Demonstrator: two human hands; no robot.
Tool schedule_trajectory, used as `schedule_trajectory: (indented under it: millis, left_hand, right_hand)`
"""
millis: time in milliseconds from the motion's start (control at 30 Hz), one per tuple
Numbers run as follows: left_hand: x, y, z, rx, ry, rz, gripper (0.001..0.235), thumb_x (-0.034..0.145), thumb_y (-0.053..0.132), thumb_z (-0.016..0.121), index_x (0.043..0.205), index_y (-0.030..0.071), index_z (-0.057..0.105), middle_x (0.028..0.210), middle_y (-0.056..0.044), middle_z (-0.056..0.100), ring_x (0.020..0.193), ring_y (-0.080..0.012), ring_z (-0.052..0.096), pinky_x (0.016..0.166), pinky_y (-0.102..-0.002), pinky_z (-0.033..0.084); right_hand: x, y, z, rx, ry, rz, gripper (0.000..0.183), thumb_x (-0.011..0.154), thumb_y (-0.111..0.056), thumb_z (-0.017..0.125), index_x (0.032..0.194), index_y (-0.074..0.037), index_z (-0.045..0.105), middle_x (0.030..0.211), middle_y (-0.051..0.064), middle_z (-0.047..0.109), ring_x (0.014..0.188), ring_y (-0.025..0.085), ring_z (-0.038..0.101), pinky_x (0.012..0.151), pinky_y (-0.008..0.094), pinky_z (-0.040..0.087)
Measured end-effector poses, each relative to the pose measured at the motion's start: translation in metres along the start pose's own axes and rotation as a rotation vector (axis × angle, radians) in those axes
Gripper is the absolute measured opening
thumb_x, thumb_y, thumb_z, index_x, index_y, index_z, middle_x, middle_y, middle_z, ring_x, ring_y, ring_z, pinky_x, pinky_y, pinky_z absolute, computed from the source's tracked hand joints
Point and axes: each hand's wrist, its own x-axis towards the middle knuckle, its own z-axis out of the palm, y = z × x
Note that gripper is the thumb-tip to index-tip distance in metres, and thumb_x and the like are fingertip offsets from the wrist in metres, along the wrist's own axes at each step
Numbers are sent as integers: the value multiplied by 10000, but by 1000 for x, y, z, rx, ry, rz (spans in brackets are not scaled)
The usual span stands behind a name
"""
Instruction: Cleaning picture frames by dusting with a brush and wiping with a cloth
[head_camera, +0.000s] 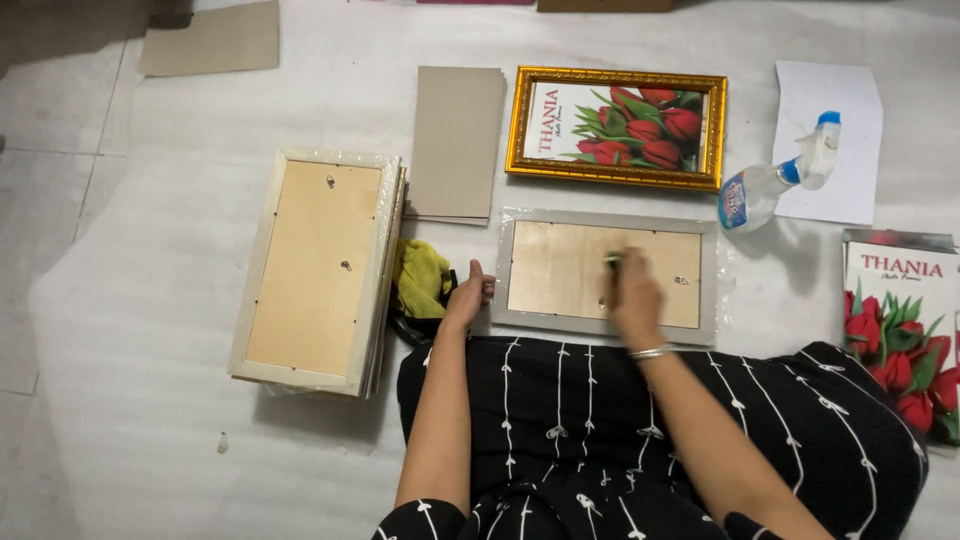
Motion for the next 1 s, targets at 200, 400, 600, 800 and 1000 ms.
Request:
schedule_trajectory:
  millis: [200, 400, 600, 800, 1000]
  left_hand:
    - [4, -3, -1, -53, -8, 10, 998, 1000, 813, 115, 1274, 64, 715, 1083, -116, 751, 945, -233, 733, 900, -336, 529]
    - [1, 0, -2, -78, -2, 10, 1032, 994, 825, 100, 1292, 41, 701, 1083, -120, 752, 946, -217, 734, 893, -324, 519]
    - [6, -5, -1, -62, -4, 13, 967, 1009, 797, 133, 1258, 70, 720, 1066, -102, 760, 920, -211, 740, 901, -318, 520]
    - [7, -5, 0, -29, -9, 7, 980, 1003, 807, 122, 1256, 76, 723, 1083, -115, 759, 938, -234, 742, 916, -333, 520]
    - [-23, 33, -5, -55, -9, -59, 1106, 832, 806, 71, 1209, -2, 726, 935, -82, 704, 786, -157, 616, 823, -292, 499]
  right_hand:
    - [16, -98, 48, 196, -392, 187, 498, 960, -523, 538, 1294, -162, 616, 1145, 40, 733, 1091, 286, 703, 942, 493, 539]
    - [16, -109, 42, 301, -357, 342, 468, 835, -583, 666, 1009, -164, 781, 1041, 37, 777, 1060, 264, 721, 944, 434, 556]
    - [-5, -11, 16, 287, -182, 520, 571, 895, -483, 668, 1086, 46, 767, 1113, 240, 738, 1158, 429, 646, 1008, 552, 491]
    - [-28, 120, -55, -21, -30, 579, 597, 954, -499, 628, 1130, 58, 752, 1100, 272, 737, 1102, 477, 659, 978, 576, 498]
    - [-46, 132, -76, -447, 191, 259, 297, 1007, -273, 596, 1032, 15, 665, 759, 162, 682, 571, 340, 623, 509, 419, 488]
